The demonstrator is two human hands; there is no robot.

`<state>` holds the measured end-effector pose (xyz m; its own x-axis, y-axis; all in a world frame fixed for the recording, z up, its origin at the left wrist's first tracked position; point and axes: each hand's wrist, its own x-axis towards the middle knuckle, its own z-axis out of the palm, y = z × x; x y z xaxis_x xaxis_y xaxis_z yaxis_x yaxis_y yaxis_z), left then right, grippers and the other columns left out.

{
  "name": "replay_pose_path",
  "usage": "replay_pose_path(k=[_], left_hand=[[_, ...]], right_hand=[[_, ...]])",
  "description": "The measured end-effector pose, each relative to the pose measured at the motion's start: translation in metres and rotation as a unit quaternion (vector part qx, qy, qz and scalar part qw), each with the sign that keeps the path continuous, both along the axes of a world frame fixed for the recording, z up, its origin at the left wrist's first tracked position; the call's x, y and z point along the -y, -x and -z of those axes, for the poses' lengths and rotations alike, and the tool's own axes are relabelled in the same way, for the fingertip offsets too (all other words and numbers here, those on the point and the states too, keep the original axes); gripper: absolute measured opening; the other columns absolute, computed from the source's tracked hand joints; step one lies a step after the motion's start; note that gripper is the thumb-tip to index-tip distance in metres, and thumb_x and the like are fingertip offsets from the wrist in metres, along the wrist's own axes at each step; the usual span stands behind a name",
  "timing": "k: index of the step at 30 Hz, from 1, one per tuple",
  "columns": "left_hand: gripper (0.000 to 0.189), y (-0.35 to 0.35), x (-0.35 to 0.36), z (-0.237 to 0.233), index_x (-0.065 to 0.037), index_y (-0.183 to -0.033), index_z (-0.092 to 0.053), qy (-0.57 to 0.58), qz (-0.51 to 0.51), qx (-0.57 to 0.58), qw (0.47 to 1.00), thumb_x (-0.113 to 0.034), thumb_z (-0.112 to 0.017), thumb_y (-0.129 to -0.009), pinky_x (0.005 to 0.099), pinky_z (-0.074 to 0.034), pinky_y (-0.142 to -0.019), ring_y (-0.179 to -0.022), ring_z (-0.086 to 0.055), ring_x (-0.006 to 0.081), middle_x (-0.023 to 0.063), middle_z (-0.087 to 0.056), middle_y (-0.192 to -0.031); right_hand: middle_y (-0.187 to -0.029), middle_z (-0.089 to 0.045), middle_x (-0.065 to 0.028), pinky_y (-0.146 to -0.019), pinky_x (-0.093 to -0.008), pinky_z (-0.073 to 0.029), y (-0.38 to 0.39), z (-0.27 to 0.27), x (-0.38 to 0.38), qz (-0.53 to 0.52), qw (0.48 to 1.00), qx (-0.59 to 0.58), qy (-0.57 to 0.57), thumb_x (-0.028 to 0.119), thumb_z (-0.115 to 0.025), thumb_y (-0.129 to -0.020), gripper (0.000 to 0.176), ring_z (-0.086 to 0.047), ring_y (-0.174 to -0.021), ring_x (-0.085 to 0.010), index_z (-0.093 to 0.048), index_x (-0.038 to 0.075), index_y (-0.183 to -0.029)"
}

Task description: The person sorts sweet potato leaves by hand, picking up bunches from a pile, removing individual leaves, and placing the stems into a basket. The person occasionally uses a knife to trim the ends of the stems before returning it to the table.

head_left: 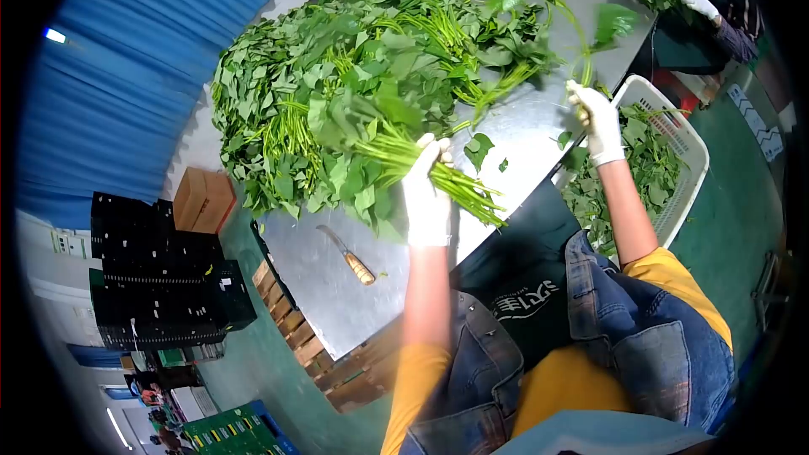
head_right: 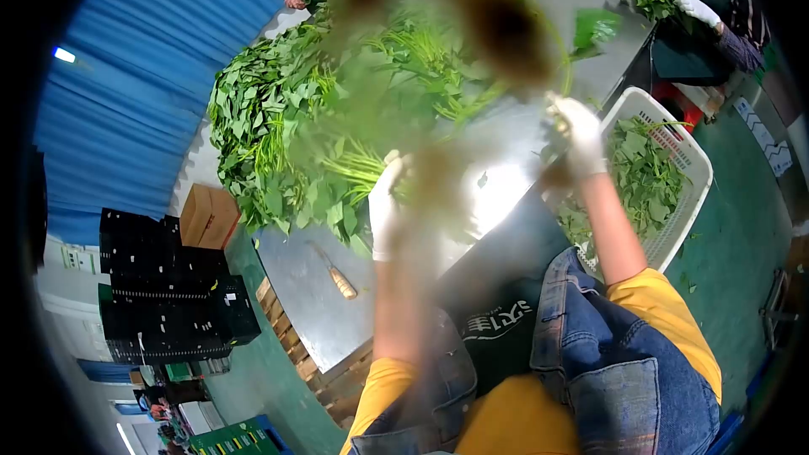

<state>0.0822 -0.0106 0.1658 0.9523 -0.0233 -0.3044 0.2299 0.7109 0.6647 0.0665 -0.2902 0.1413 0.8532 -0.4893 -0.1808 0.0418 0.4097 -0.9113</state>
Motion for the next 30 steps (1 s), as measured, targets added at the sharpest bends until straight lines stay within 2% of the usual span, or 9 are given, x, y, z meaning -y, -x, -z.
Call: replay_pose_path(k=[5,9,13,15,24,25,27,28,30], left_hand=[[0.031,0.008,-0.007,0.005,-0.003,-0.114,-0.051,0.016,-0.011,-0.028,0.999,-0.001,-0.061,-0.085,0.0257,-0.048,-0.063,-0.07,-0.056,0.0145,0.0104,-0.063,-0.089],[0.031,0.016,-0.003,0.001,-0.011,-0.117,-0.049,-0.008,0.003,-0.036,0.999,-0.008,-0.06,-0.088,0.0233,-0.049,-0.071,-0.08,-0.056,0.0121,0.004,-0.06,-0.095],[0.029,0.023,-0.001,-0.003,-0.011,-0.114,-0.052,-0.001,-0.006,-0.03,1.0,-0.008,-0.061,-0.087,0.0224,-0.049,-0.07,-0.079,-0.056,0.0109,0.0032,-0.06,-0.094],[0.028,0.024,-0.003,-0.002,-0.011,-0.114,-0.052,-0.014,-0.002,-0.028,0.999,-0.008,-0.061,-0.087,0.0227,-0.049,-0.07,-0.079,-0.056,0.0106,0.0027,-0.059,-0.094],[0.028,0.01,-0.006,0.008,-0.003,-0.112,-0.053,0.013,-0.017,-0.029,0.999,-0.002,-0.061,-0.085,0.0252,-0.048,-0.066,-0.073,-0.058,0.0136,0.0097,-0.064,-0.092],[0.028,0.009,-0.006,0.009,-0.003,-0.113,-0.053,0.021,0.005,-0.028,0.999,-0.001,-0.061,-0.086,0.0255,-0.048,-0.066,-0.073,-0.058,0.0137,0.0107,-0.065,-0.094],[0.027,0.009,-0.001,0.012,-0.001,-0.112,-0.052,0.025,0.011,-0.007,1.0,-0.002,-0.059,-0.087,0.0239,-0.049,-0.064,-0.07,-0.058,0.0139,0.0123,-0.066,-0.094],[0.024,0.003,-0.001,0.017,0.0,-0.11,-0.054,0.035,0.032,0.0,0.999,-0.003,-0.059,-0.087,0.0241,-0.049,-0.064,-0.07,-0.058,0.0138,0.0118,-0.066,-0.093],[0.021,-0.007,-0.002,0.036,0.001,-0.107,-0.056,0.046,0.055,0.006,0.997,-0.003,-0.059,-0.087,0.0243,-0.049,-0.064,-0.069,-0.058,0.0137,0.0112,-0.066,-0.093]], right_hand=[[-0.083,-0.062,0.002,-0.067,-0.0149,-0.042,0.009,0.008,0.027,0.163,0.977,0.069,0.115,0.012,-0.068,-0.084,0.026,-0.056,-0.079,-0.004,-0.067,-0.002,-0.107],[-0.083,-0.065,-0.0006,-0.063,-0.0206,-0.043,0.006,0.019,0.024,-0.069,0.962,-0.018,0.264,0.01,-0.064,-0.086,0.019,-0.054,-0.071,-0.0057,-0.07,0.002,-0.102],[-0.073,-0.059,0.0031,-0.056,-0.0196,-0.039,0.011,-0.025,-0.015,-0.047,0.969,0.048,0.238,0.016,-0.063,-0.086,0.017,-0.047,-0.061,-0.0036,-0.071,0.005,-0.097],[-0.08,-0.066,-0.0009,-0.061,-0.0276,-0.044,-0.015,0.017,-0.006,-0.152,0.867,0.056,0.472,0.019,-0.065,-0.085,0.018,-0.055,-0.066,-0.0107,-0.071,0.005,-0.094],[-0.093,-0.067,-0.0092,-0.076,-0.0302,-0.049,0.004,0.017,-0.081,-0.249,0.925,0.095,0.271,0.01,-0.067,-0.079,0.017,-0.062,-0.083,-0.0182,-0.069,0.002,-0.093],[-0.09,-0.067,-0.01,-0.074,-0.0306,-0.049,0.009,0.016,-0.083,-0.257,0.912,0.066,0.311,0.011,-0.067,-0.078,0.015,-0.063,-0.081,-0.0203,-0.069,0.002,-0.09],[-0.083,-0.065,-0.0104,-0.068,-0.0332,-0.048,0.005,0.039,-0.081,-0.149,0.691,0.297,0.642,0.011,-0.066,-0.076,0.015,-0.06,-0.073,-0.0258,-0.068,0.001,-0.087],[-0.078,-0.062,-0.0111,-0.063,-0.0362,-0.046,0.007,0.047,-0.091,-0.186,0.842,0.173,0.476,0.013,-0.067,-0.075,0.014,-0.057,-0.069,-0.0294,-0.067,0.002,-0.084],[-0.074,-0.058,-0.0102,-0.059,-0.0368,-0.046,0.009,0.045,-0.092,-0.162,0.779,0.221,0.565,0.017,-0.068,-0.074,0.015,-0.058,-0.069,-0.0279,-0.067,0.007,-0.085]])
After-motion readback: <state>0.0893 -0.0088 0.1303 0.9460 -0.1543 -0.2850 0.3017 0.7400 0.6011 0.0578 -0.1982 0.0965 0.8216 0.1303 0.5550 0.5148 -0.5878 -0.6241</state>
